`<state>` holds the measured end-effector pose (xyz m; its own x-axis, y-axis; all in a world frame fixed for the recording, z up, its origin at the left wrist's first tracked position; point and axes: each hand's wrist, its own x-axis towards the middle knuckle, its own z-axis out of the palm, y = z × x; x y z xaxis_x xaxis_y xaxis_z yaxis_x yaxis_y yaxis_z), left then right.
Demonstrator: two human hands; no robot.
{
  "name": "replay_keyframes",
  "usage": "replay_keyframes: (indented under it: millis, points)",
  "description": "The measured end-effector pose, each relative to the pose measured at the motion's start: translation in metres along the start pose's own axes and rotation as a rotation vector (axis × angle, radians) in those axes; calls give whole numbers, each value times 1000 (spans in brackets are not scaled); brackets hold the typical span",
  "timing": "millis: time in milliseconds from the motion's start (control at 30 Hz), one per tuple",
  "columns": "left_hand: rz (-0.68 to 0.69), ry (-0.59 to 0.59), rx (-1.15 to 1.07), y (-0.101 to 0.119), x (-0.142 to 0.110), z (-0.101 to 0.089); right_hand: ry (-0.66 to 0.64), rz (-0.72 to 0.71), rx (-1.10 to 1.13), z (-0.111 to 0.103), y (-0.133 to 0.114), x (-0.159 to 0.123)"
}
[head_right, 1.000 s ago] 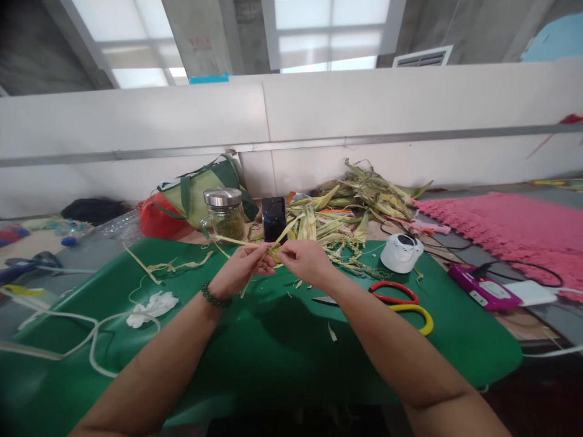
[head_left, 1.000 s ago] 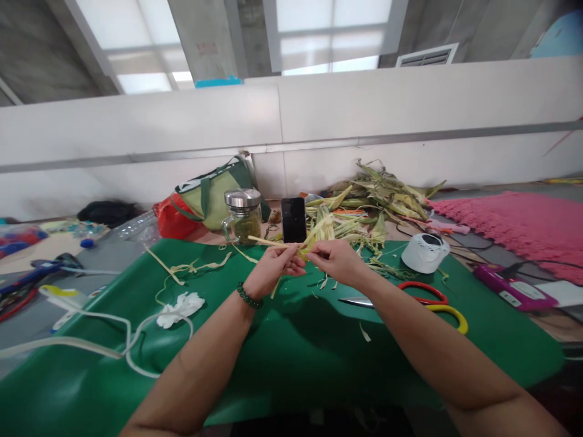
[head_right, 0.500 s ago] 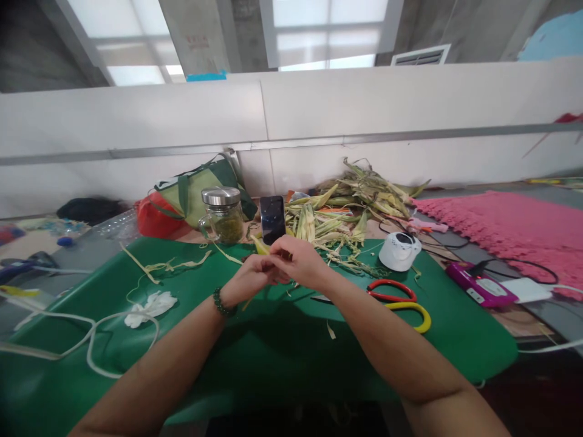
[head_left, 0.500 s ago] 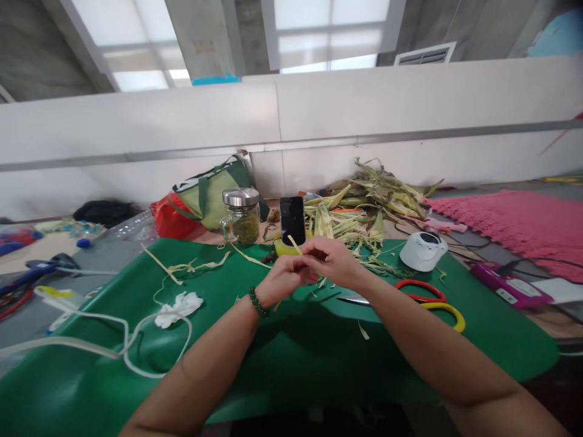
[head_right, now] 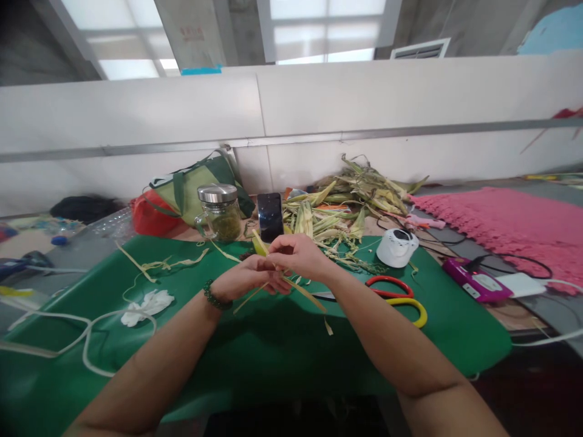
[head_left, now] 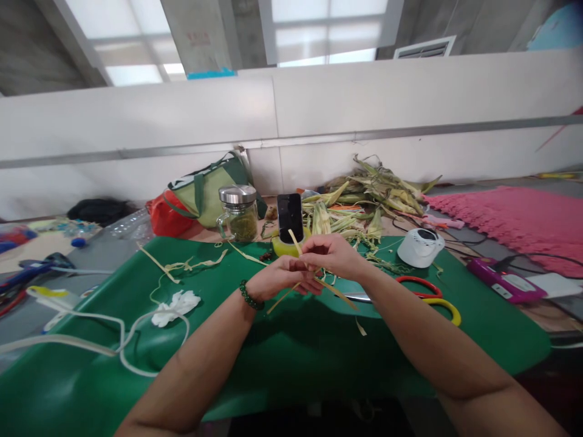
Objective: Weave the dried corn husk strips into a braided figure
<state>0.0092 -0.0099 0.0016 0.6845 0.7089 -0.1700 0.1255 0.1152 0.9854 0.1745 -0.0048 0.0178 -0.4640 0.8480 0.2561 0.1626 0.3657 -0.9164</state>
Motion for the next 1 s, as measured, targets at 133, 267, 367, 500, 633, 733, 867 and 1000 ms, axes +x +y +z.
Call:
replay_keyframes:
  millis: [133,267,367,500,633,733,867,1000]
  points:
    - [-16,68,142,-1,2,2,14,-111,-147,2,-2,-1]
    - [-24,173,130,-6,6,-1,100,-430,-429,4,-1,-4]
    - [-4,240,5,-8,9,-5,117,-547,-517,1,-1,-6]
    - [82,313,-133,-5,9,-8,160,-513,-499,-6,-3,-7]
    - [122,351,-196,1,6,-8,148,-456,-445,-8,-3,-7]
    - [134,326,-218,5,3,-9,128,-433,-397,-7,-2,-7]
    - [146,280,-169,6,0,-9,166,-363,-240,-6,-3,-7]
    - [147,246,-137,5,0,-7,194,-325,-176,-2,0,-4]
